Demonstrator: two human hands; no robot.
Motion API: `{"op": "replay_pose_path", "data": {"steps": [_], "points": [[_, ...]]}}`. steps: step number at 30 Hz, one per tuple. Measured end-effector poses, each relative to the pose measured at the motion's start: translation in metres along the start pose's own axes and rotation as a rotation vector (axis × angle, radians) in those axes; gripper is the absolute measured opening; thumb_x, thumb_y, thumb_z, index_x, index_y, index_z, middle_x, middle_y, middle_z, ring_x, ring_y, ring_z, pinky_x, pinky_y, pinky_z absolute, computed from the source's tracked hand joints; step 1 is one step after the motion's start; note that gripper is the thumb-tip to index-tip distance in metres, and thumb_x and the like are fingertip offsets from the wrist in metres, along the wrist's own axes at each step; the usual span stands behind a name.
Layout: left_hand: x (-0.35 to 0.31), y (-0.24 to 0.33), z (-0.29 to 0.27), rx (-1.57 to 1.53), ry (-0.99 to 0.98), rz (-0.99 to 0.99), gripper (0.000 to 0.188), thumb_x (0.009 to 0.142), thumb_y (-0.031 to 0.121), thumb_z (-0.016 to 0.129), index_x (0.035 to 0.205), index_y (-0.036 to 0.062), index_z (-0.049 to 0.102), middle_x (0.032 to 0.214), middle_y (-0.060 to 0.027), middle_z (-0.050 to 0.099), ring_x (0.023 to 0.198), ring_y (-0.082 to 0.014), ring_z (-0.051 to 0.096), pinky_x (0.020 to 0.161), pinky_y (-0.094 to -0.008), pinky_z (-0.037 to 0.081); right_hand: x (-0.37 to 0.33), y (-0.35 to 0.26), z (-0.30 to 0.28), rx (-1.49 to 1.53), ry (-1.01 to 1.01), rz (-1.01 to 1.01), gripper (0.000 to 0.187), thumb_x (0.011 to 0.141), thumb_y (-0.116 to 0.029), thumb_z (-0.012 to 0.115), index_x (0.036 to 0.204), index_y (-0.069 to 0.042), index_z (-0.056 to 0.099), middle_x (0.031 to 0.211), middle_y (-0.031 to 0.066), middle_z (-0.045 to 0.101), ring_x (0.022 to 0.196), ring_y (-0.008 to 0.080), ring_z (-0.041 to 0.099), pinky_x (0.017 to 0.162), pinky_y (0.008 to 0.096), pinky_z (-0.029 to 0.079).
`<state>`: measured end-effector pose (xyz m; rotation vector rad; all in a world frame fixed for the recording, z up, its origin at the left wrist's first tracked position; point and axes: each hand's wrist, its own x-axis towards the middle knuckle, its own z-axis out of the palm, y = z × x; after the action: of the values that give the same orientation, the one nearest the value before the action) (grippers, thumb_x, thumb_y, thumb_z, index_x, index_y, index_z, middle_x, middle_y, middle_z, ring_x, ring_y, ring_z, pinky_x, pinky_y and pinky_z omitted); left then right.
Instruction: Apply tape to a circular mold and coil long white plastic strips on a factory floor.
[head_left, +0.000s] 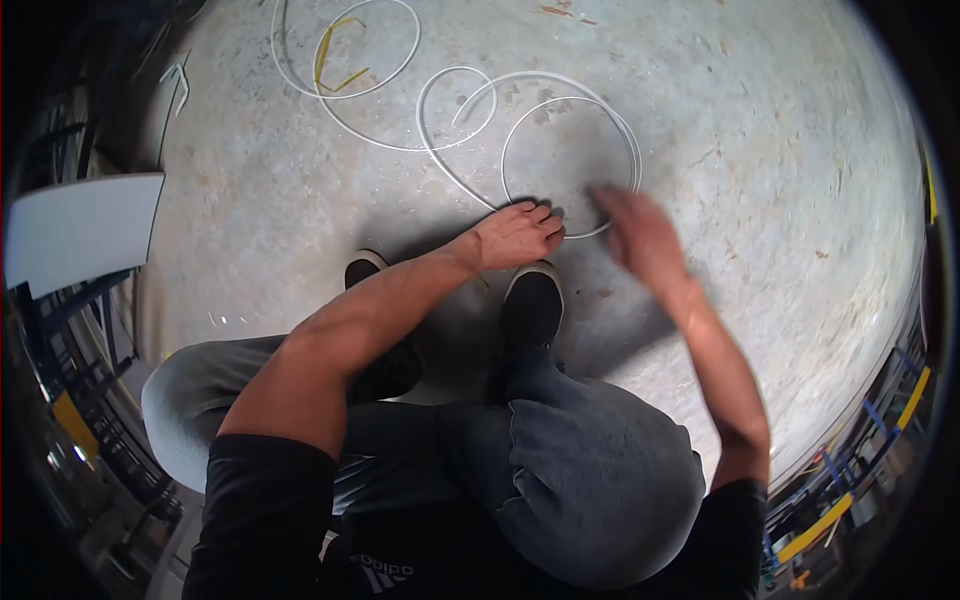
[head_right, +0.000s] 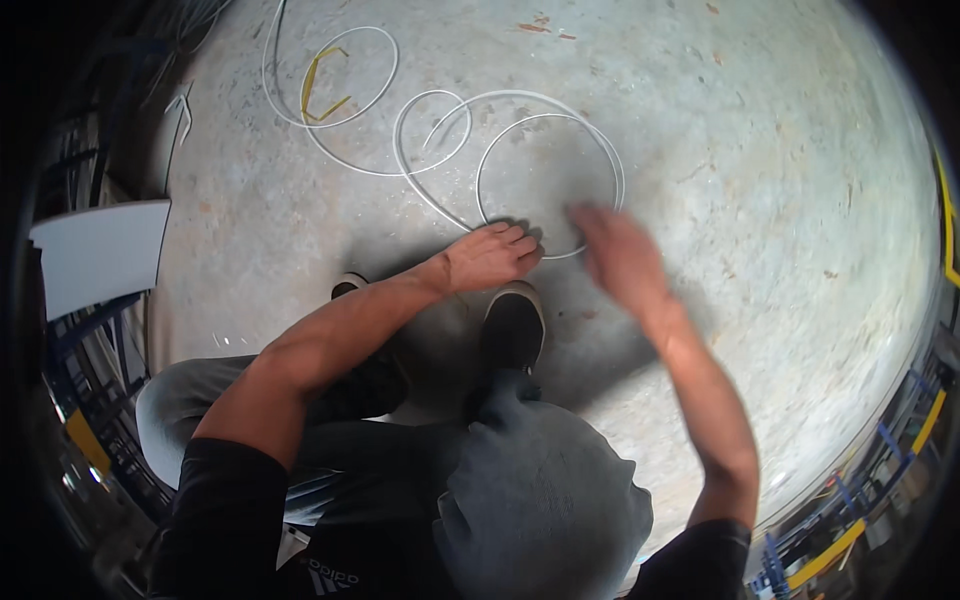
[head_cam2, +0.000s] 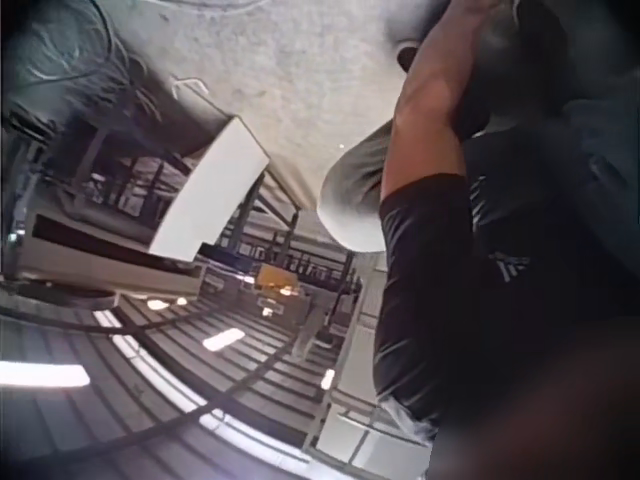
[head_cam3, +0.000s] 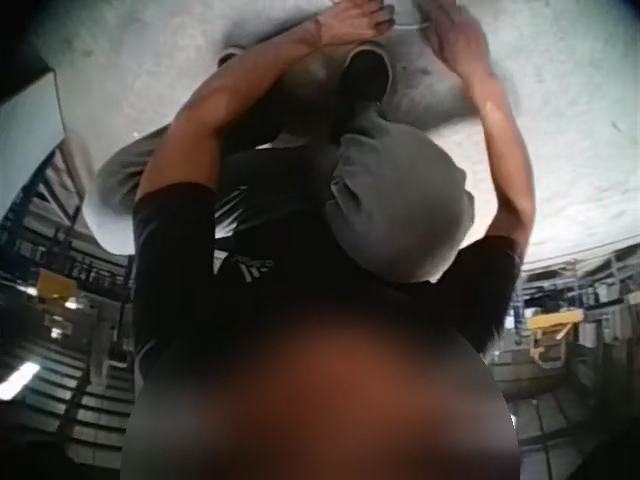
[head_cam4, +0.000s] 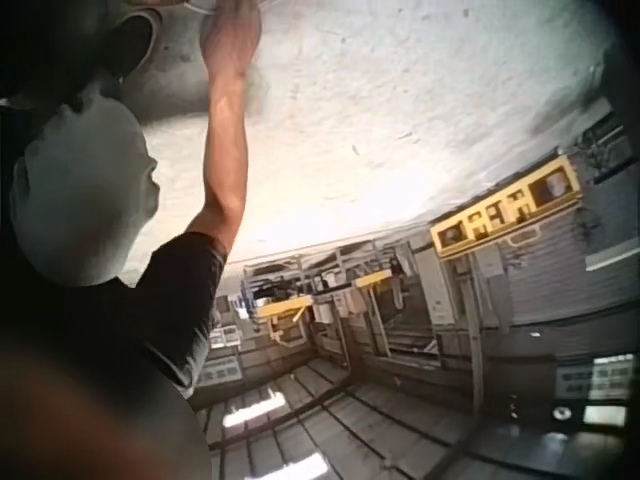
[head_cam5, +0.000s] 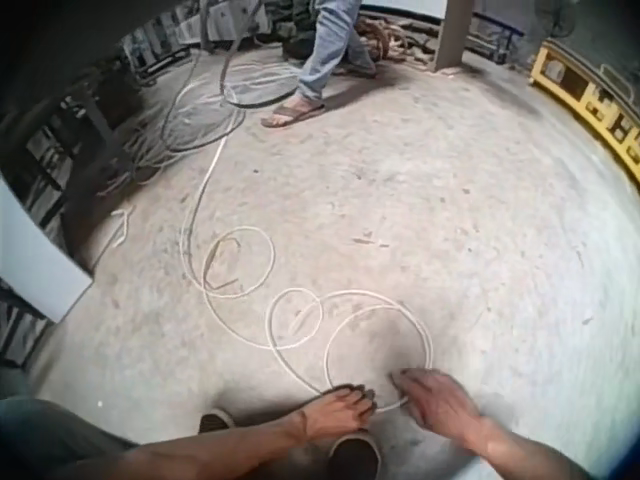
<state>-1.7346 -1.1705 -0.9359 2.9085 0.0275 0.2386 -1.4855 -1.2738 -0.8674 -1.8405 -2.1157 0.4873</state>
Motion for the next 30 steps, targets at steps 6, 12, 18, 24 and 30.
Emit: {"op": "replay_pose_path", "data": {"steps": [6,12,18,24,30], "points": [[-0.003,-0.002,0.001,-0.05,-0.042,-0.035,0.034,0.089,0.018,0.06,0.121,0.0116,0.071,0.117,-0.0038,0.064,0.111,-0.0213,0.063,0.098,-0.0349,0.052,-0.007,-0.036,0.027,0.129,0.348,0.154,0.045,0.091,-0.014,0.077,0.134,-0.006,0.066,0.128,0.02,0.067,0.115,0.04,0.064,0.098,0.0486,0.053],[0.006,-0.005,0.003,-0.093,-0.086,0.034,0.044,0.09,0.016,0.059,0.133,0.0117,0.067,0.114,-0.0012,0.06,0.11,-0.0195,0.06,0.099,-0.0334,0.051,0.167,0.044,0.009,0.047,0.471,0.067,0.043,0.098,-0.019,0.071,0.14,-0.012,0.064,0.135,0.0152,0.068,0.124,0.0384,0.061,0.105,0.0471,0.05],[0.004,-0.002,0.004,-0.121,-0.039,-0.04,0.044,0.088,0.016,0.06,0.132,0.0121,0.068,0.114,-0.0021,0.059,0.109,-0.0209,0.059,0.101,-0.0352,0.051,0.205,0.067,0.005,-0.236,-0.112,-0.048,0.024,0.099,-0.018,0.061,0.117,-0.015,0.078,0.111,0.0048,0.077,0.117,0.0288,0.066,0.101,0.0443,0.05],[-0.009,-0.002,0.011,-0.164,0.011,-0.065,0.044,0.088,0.017,0.06,0.131,0.0123,0.068,0.113,-0.0031,0.06,0.11,-0.0216,0.06,0.1,-0.0363,0.051,0.133,0.045,-0.006,-0.024,0.107,-0.194,0.016,0.091,-0.011,0.075,0.107,-0.012,0.078,0.106,0.0059,0.076,0.105,0.0296,0.068,0.094,0.0416,0.054],[-0.005,-0.004,0.015,-0.175,0.046,-0.052,0.043,0.088,0.017,0.061,0.129,0.0103,0.069,0.112,-0.0033,0.062,0.104,-0.0203,0.063,0.092,-0.0319,0.053,0.131,0.062,0.02,-0.12,0.166,-0.191,0.017,0.092,-0.011,0.075,0.108,-0.012,0.078,0.106,0.0059,0.076,0.107,0.0299,0.069,0.093,0.0418,0.055]]}}
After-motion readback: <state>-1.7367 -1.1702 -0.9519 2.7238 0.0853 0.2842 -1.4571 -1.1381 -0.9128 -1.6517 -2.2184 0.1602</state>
